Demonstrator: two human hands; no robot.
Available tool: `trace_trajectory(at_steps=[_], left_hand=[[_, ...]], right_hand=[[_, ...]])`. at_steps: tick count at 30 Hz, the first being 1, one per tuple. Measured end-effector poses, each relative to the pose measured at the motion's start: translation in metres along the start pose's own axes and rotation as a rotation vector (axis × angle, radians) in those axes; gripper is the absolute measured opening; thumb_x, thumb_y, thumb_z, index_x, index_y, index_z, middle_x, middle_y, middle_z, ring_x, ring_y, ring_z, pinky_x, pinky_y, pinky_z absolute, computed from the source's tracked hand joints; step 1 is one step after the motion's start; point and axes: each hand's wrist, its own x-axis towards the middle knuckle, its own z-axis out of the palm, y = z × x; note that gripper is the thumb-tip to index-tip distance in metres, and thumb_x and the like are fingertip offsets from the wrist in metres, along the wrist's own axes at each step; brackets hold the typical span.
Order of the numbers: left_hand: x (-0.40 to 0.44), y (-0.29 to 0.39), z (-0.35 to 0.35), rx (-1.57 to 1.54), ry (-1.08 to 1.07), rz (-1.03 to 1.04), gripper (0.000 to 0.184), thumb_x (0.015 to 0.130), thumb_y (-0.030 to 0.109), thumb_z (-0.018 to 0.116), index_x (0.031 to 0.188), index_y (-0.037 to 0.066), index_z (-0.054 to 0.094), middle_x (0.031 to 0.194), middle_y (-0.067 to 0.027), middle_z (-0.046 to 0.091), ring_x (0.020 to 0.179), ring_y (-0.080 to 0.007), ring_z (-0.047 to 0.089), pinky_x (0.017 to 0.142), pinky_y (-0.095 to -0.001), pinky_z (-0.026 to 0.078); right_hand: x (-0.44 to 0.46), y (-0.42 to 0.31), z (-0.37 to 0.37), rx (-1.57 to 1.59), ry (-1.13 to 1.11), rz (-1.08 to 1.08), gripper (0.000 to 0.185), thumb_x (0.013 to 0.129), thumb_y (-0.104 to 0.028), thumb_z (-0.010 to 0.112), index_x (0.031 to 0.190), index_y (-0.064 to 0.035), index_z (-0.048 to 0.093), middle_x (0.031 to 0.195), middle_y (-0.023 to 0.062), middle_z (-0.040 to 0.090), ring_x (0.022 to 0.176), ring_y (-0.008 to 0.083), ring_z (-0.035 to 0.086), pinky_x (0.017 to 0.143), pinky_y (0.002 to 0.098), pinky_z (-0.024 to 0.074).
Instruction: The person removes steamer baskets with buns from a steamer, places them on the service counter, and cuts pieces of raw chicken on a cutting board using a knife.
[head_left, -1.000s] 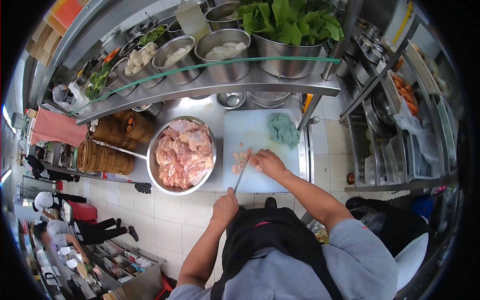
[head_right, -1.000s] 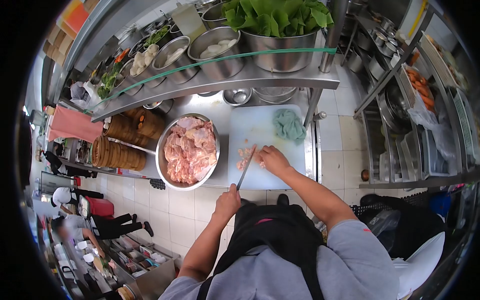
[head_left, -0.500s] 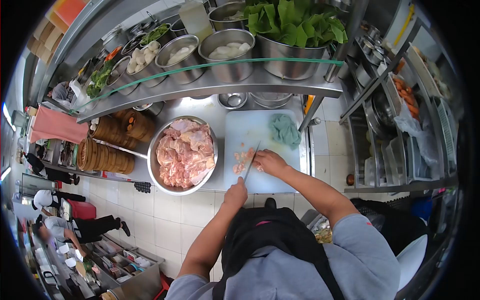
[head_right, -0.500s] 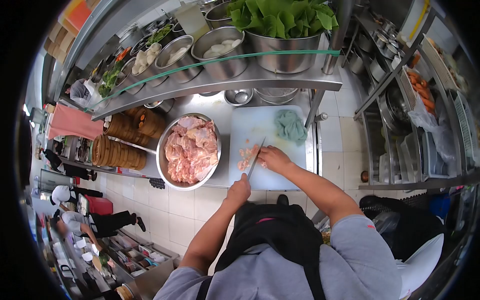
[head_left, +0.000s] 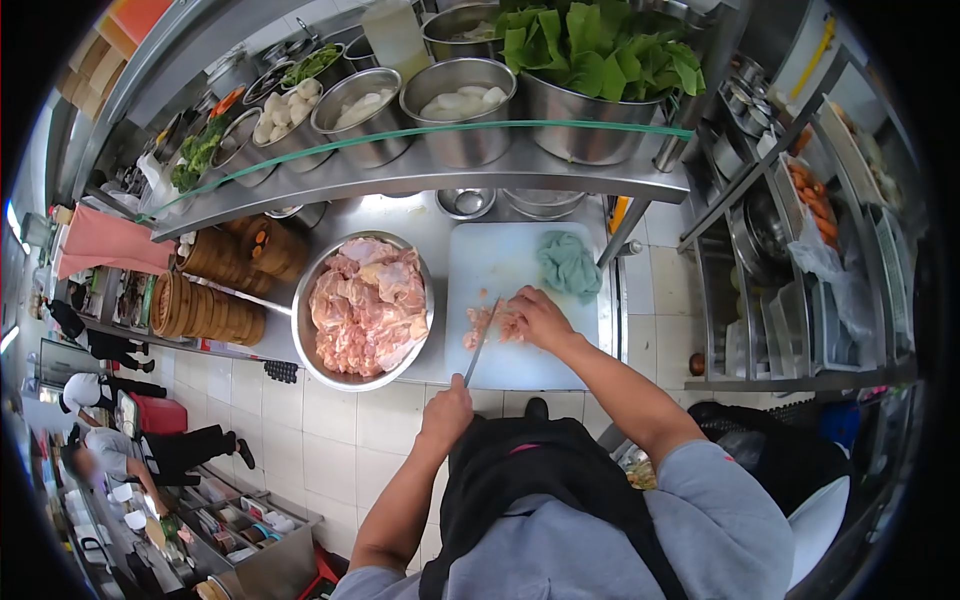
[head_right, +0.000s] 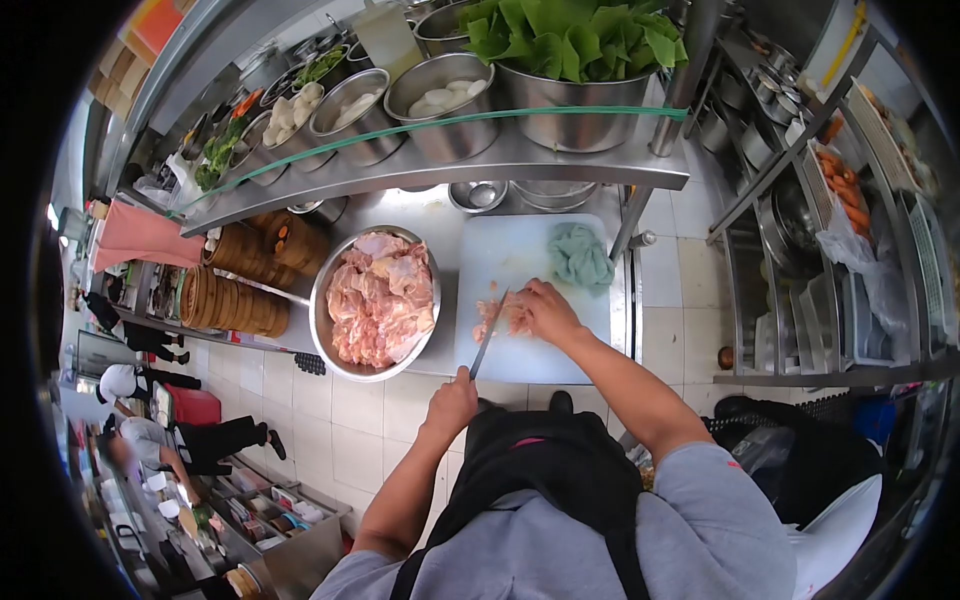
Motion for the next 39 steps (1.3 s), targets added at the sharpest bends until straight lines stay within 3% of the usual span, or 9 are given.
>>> trace_trajectory(at_steps=[2, 4, 14, 23, 25, 32, 35, 37, 39], left_hand=[[-0.003, 0.009, -0.005, 0.021, -0.007, 0.007, 0.023, 0.101, 0.020, 0.054, 0.109, -0.001, 0.048, 0.074, -0.0327, 0.067, 0.070, -0.0516, 0.069, 0.065, -0.0612, 0.056], [-0.010, 0.017, -0.007, 0.017, -0.042, -0.002, 0.023, 0.101, 0.019, 0.053, 0.109, -0.002, 0.048, 0.074, -0.0327, 0.067, 0.071, -0.0514, 0.069, 0.065, -0.0611, 0.056], [0.044, 0.031, 0.061, -0.202, 0.000, -0.029, 0.021, 0.101, 0.016, 0.047, 0.110, -0.003, 0.048, 0.081, -0.0336, 0.069, 0.076, -0.0529, 0.069, 0.071, -0.0613, 0.057], [-0.018, 0.015, 0.003, -0.048, -0.101, -0.035, 0.021, 0.100, 0.016, 0.048, 0.111, -0.002, 0.048, 0.082, -0.0345, 0.069, 0.080, -0.0528, 0.070, 0.074, -0.0623, 0.056], [-0.016, 0.024, 0.011, -0.056, -0.129, -0.029, 0.021, 0.100, 0.016, 0.048, 0.112, -0.002, 0.048, 0.082, -0.0344, 0.069, 0.080, -0.0530, 0.070, 0.074, -0.0625, 0.056], [0.036, 0.039, 0.051, -0.182, -0.082, -0.057, 0.025, 0.100, 0.016, 0.047, 0.117, -0.003, 0.046, 0.085, -0.0364, 0.068, 0.086, -0.0547, 0.069, 0.078, -0.0649, 0.054], [0.018, 0.021, 0.055, -0.185, -0.094, -0.034, 0.025, 0.101, 0.017, 0.046, 0.117, -0.003, 0.046, 0.083, -0.0363, 0.068, 0.084, -0.0546, 0.069, 0.077, -0.0649, 0.054], [-0.005, 0.012, 0.041, -0.146, -0.101, -0.027, 0.025, 0.101, 0.017, 0.046, 0.117, -0.003, 0.047, 0.083, -0.0359, 0.068, 0.082, -0.0542, 0.069, 0.076, -0.0647, 0.054], [-0.017, 0.004, 0.031, -0.110, -0.125, -0.025, 0.025, 0.101, 0.017, 0.046, 0.117, -0.003, 0.047, 0.082, -0.0354, 0.068, 0.080, -0.0539, 0.069, 0.074, -0.0645, 0.054]], right_hand=[[0.002, -0.004, -0.002, -0.092, 0.105, -0.064, 0.008, 0.081, -0.010, 0.065, 0.085, -0.0078, 0.071, 0.094, 0.0097, 0.066, 0.096, 0.0314, 0.064, 0.085, 0.0435, 0.0540], [-0.004, -0.006, -0.001, -0.177, -0.129, -0.082, 0.008, 0.082, -0.010, 0.066, 0.088, -0.0075, 0.071, 0.094, 0.0090, 0.066, 0.099, 0.0294, 0.063, 0.088, 0.0426, 0.0533], [-0.008, 0.008, 0.019, -0.196, -0.112, -0.095, 0.010, 0.086, -0.011, 0.068, 0.095, -0.0074, 0.069, 0.094, 0.0116, 0.064, 0.091, 0.0336, 0.064, 0.083, 0.0455, 0.0538], [-0.020, 0.011, 0.005, -0.078, -0.116, 0.062, 0.011, 0.084, -0.015, 0.069, 0.091, -0.0056, 0.069, 0.100, 0.0133, 0.065, 0.095, 0.0352, 0.066, 0.084, 0.0450, 0.0552], [-0.018, 0.007, 0.006, -0.140, -0.134, -0.045, 0.012, 0.084, -0.014, 0.069, 0.090, -0.0047, 0.069, 0.098, 0.0133, 0.065, 0.094, 0.0354, 0.066, 0.083, 0.0450, 0.0558], [-0.016, 0.011, 0.012, -0.260, -0.214, -0.099, 0.013, 0.085, -0.016, 0.069, 0.091, -0.0044, 0.070, 0.093, 0.0135, 0.066, 0.093, 0.0358, 0.066, 0.083, 0.0454, 0.0558], [-0.019, 0.014, 0.008, -0.195, -0.147, -0.020, 0.013, 0.085, -0.015, 0.069, 0.092, -0.0041, 0.071, 0.096, 0.0148, 0.067, 0.091, 0.0367, 0.066, 0.081, 0.0458, 0.0556], [-0.025, 0.008, 0.000, 0.000, 0.051, 0.112, 0.012, 0.085, -0.014, 0.069, 0.091, -0.0036, 0.070, 0.095, 0.0155, 0.067, 0.088, 0.0376, 0.066, 0.078, 0.0459, 0.0552], [-0.029, 0.010, -0.006, 0.030, 0.024, 0.173, 0.012, 0.085, -0.014, 0.070, 0.091, -0.0036, 0.070, 0.094, 0.0157, 0.067, 0.088, 0.0377, 0.066, 0.077, 0.0459, 0.0552]])
